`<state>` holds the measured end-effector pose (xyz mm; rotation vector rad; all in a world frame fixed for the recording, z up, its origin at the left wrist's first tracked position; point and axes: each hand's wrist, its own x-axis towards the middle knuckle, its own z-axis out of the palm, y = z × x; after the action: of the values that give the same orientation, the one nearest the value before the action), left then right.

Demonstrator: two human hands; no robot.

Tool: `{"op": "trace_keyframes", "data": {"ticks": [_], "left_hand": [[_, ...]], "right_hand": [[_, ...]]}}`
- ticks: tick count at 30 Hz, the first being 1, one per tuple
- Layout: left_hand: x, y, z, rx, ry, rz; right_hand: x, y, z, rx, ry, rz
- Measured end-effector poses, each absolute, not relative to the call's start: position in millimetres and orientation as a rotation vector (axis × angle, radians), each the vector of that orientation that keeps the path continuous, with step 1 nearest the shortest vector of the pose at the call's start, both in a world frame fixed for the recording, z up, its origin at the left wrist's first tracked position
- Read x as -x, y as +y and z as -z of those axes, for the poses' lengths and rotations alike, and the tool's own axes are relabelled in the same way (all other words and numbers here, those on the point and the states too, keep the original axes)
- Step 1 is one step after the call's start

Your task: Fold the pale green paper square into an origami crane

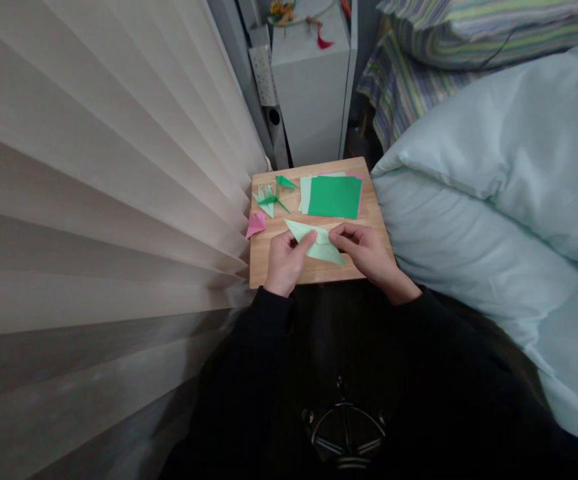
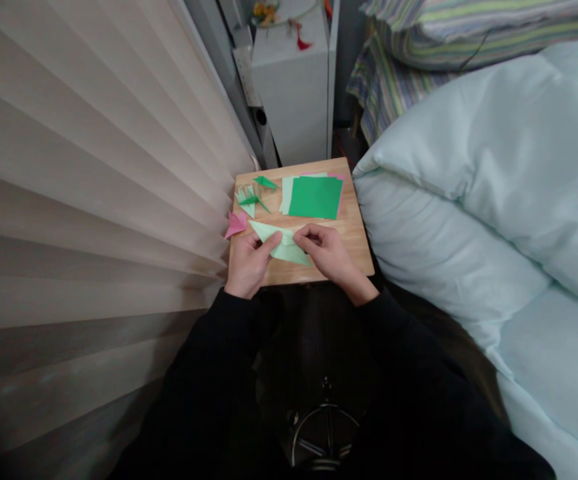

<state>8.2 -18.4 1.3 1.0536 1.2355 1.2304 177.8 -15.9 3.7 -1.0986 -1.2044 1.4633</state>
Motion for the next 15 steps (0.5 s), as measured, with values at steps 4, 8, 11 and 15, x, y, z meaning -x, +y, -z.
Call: {"op": "trace_keyframes", "data": {"ticks": [4, 8, 11, 15], "left_hand": [[-12, -21, -9, -1.133, 1.240, -1.128], [-13, -22, -10, -1.147, 1.227, -1.119], [-14, -23, -7, -1.163, 1.236, -1.115], [-15, -23, 1, -1.120, 1.251, -1.158]], "right_hand": [[-177, -17, -3, 1.093, -1.246, -1.456], [-177, -18, -3, 1.098, -1.299, -1.455], [-176, -18, -4, 1.131, -1.321, -1.436], [-176, -19, -4, 1.169, -1.349, -1.400]]}}
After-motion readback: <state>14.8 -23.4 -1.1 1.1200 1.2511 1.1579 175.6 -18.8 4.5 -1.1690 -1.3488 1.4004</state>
